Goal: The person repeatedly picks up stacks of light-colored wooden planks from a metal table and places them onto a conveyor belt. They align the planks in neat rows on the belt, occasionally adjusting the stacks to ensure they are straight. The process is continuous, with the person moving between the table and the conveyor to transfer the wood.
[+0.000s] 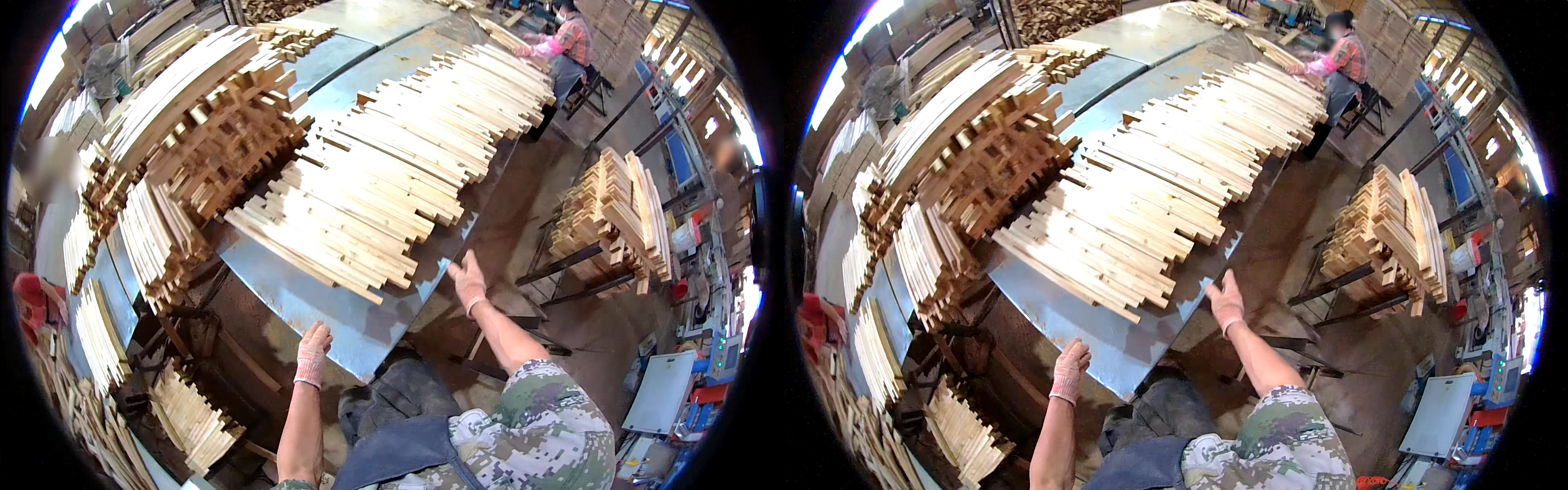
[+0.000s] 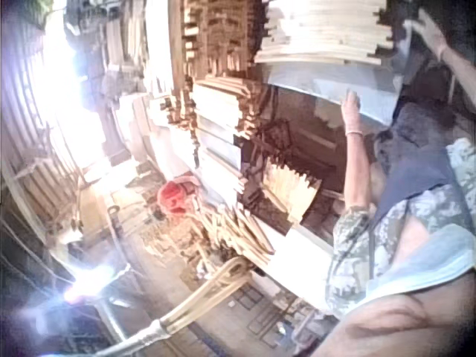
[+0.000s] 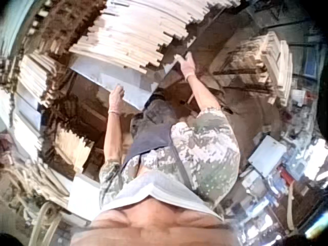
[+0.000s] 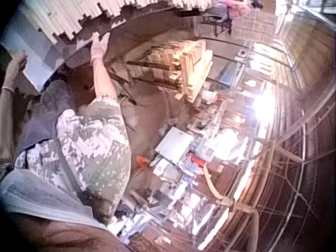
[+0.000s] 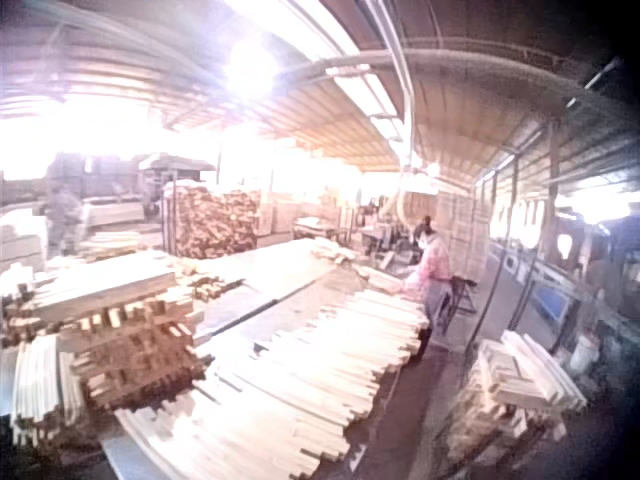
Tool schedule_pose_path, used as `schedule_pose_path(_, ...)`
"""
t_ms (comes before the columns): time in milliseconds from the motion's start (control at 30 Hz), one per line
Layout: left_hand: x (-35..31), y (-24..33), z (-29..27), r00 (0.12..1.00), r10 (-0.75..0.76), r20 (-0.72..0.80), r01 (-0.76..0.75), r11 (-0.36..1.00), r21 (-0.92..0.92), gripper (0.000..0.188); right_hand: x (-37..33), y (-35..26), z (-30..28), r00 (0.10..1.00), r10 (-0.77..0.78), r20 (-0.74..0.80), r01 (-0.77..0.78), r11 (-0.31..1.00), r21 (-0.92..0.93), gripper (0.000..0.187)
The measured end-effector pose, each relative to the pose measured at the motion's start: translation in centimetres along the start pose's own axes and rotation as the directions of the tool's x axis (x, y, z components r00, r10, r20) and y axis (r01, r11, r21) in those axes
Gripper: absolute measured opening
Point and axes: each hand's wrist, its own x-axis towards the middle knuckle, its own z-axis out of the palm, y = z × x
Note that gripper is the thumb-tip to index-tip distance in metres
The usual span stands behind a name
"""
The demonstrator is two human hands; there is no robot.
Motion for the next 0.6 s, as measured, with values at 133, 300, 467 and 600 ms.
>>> schedule_pose_path(133, 5.4, 0.5, 4.3, 0.988, -0.025, -0.151, 0.041, 0.994, 0.101, 0.040, 11.3, -2.2, 0.5, 0.998, -0.008, -0.065, 0.010, 0.999, 0.042, 0.085)
schedule_pose_path(300, 8.9, 4.3, 11.0, 0.963, -0.142, -0.228, 0.175, 0.976, 0.131, 0.055, 20.1, -1.6, 1.9, 0.997, 0.065, -0.032, -0.060, 0.990, 0.126, 0.076)
schedule_pose_path(467, 11.2, 3.9, 12.6, 0.949, -0.086, -0.302, 0.113, 0.991, 0.074, 0.046, 23.4, -1.1, 2.8, 0.999, 0.024, -0.021, -0.023, 1.000, 0.017, 0.073)
schedule_pose_path(600, 10.8, 5.8, 14.4, 0.963, -0.074, -0.258, 0.090, 0.995, 0.050, 0.047, 23.2, -1.5, 4.1, 0.993, 0.114, -0.024, -0.103, 0.955, 0.278, 0.072)
